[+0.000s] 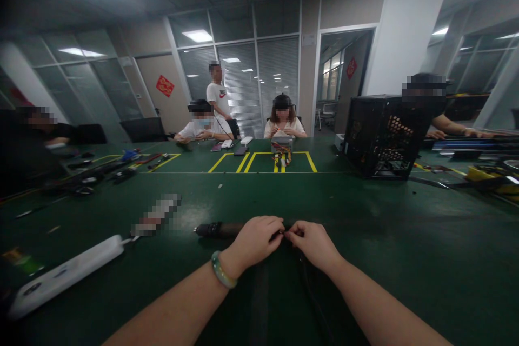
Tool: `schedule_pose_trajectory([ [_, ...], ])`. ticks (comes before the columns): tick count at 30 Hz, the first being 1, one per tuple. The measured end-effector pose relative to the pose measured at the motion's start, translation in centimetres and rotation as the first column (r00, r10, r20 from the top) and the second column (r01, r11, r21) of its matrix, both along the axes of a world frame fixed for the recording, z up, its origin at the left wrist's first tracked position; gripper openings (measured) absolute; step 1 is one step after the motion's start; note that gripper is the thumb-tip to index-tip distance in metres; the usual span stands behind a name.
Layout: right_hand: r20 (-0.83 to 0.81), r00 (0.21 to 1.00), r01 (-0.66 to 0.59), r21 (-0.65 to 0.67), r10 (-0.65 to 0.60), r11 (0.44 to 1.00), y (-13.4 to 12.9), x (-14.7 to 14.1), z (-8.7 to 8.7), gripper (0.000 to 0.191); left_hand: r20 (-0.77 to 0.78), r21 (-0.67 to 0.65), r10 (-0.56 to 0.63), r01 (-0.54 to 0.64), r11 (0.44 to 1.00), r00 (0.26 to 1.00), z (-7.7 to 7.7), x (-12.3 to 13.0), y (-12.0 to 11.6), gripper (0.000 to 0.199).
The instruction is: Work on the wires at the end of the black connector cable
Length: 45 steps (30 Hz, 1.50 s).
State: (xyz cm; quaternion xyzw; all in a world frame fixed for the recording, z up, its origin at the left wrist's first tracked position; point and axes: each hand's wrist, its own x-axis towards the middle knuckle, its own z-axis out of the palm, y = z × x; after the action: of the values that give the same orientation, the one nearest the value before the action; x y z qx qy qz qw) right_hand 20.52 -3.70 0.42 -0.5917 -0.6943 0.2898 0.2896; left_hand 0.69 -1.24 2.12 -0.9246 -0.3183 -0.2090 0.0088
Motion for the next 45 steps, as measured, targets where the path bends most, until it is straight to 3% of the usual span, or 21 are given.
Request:
schedule_pose_trajectory([
  [17,0.017,1.0,-0.006,0.025,0.005,1.0,0.3,0.12,-0.27,0.028,-0.015,0.005,-0.013,0.013,1.0,1.0,0.35,0.02,-0.21,0.013],
  [30,-0.022,1.0,0.004,-0.038,-0.004,0.999,-0.2,-0.11,0.5,0.027,0.039,0.002,-0.023,0.023,1.0,0.999,-0.15,-0.05,0.02,0.015],
  [45,-0.036,0.999,-0.003,-0.007,0.003,1.0,0.02,-0.22,0.29,0.025,0.016,0.015,0.004,-0.004,1.0,1.0,-0.42,0.18,0.23,0.01],
])
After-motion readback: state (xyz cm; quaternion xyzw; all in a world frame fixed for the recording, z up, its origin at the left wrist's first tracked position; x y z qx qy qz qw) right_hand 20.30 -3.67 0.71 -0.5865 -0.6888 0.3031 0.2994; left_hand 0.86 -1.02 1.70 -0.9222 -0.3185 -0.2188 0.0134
